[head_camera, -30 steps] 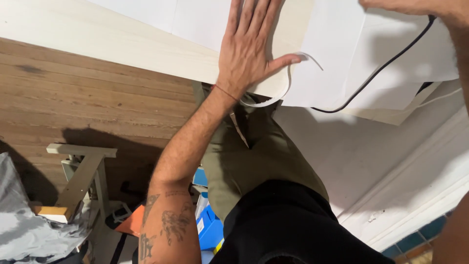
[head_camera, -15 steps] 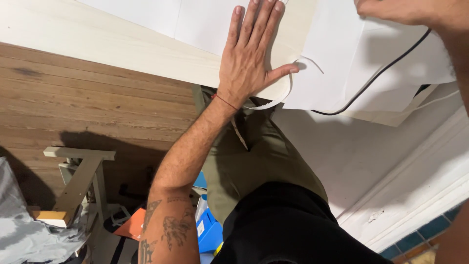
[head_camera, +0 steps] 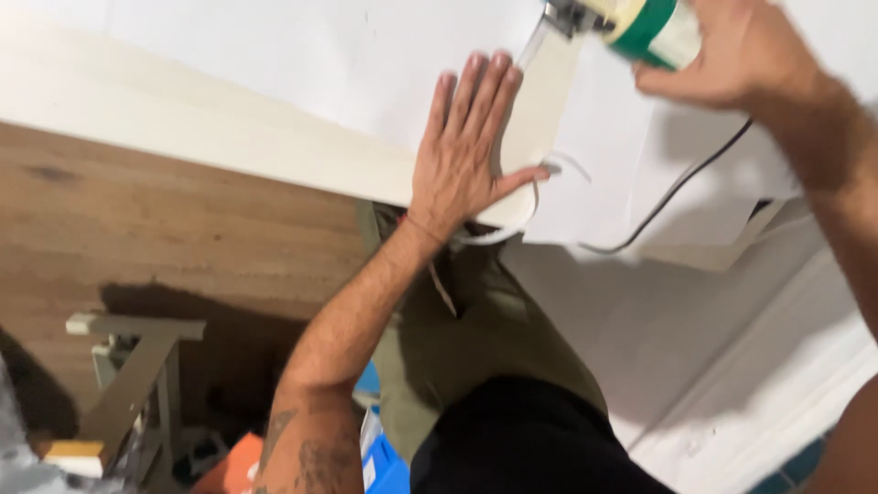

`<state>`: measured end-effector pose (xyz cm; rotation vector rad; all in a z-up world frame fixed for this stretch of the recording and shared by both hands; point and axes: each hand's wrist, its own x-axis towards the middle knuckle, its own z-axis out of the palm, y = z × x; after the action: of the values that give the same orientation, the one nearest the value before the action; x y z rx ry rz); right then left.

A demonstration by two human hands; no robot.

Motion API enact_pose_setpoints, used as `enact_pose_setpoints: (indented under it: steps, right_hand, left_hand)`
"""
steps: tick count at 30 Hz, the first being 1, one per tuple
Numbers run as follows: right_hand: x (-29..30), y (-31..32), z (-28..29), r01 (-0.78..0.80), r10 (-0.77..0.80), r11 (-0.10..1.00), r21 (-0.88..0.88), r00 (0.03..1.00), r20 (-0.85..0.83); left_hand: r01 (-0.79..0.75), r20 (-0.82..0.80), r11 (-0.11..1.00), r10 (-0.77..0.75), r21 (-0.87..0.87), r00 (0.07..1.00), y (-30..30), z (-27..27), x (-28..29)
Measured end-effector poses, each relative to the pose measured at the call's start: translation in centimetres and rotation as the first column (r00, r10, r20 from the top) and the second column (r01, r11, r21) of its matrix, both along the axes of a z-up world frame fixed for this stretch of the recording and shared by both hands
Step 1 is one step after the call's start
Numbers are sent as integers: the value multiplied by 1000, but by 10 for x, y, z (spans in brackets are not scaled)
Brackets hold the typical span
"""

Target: Cutting large sheets of white material using an electric rotary cutter

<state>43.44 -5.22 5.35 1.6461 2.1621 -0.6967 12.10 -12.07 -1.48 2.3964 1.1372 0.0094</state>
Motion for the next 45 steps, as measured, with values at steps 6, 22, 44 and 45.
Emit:
enact_pose_setpoints:
  steps: [6,22,44,45]
  right_hand:
    - [-15,-1,3,272,-241,953,-136,948,207]
    - [-33,3,12,296,-272,943,-151,948,163]
    - [-55,9,19,227,-228,969,-97,974,-4]
    - [-55,8,18,227,-228,969,-97,974,-3]
  left_hand:
    - [-28,10,1000,28,13,1000,-7,-9,3]
    - [-35,24,999,35,-5,999,-8,-11,3]
    - [-18,32,999,19,-39,999,-4,-8,0]
    - [-18,33,999,19,-39,999,-4,-9,-1]
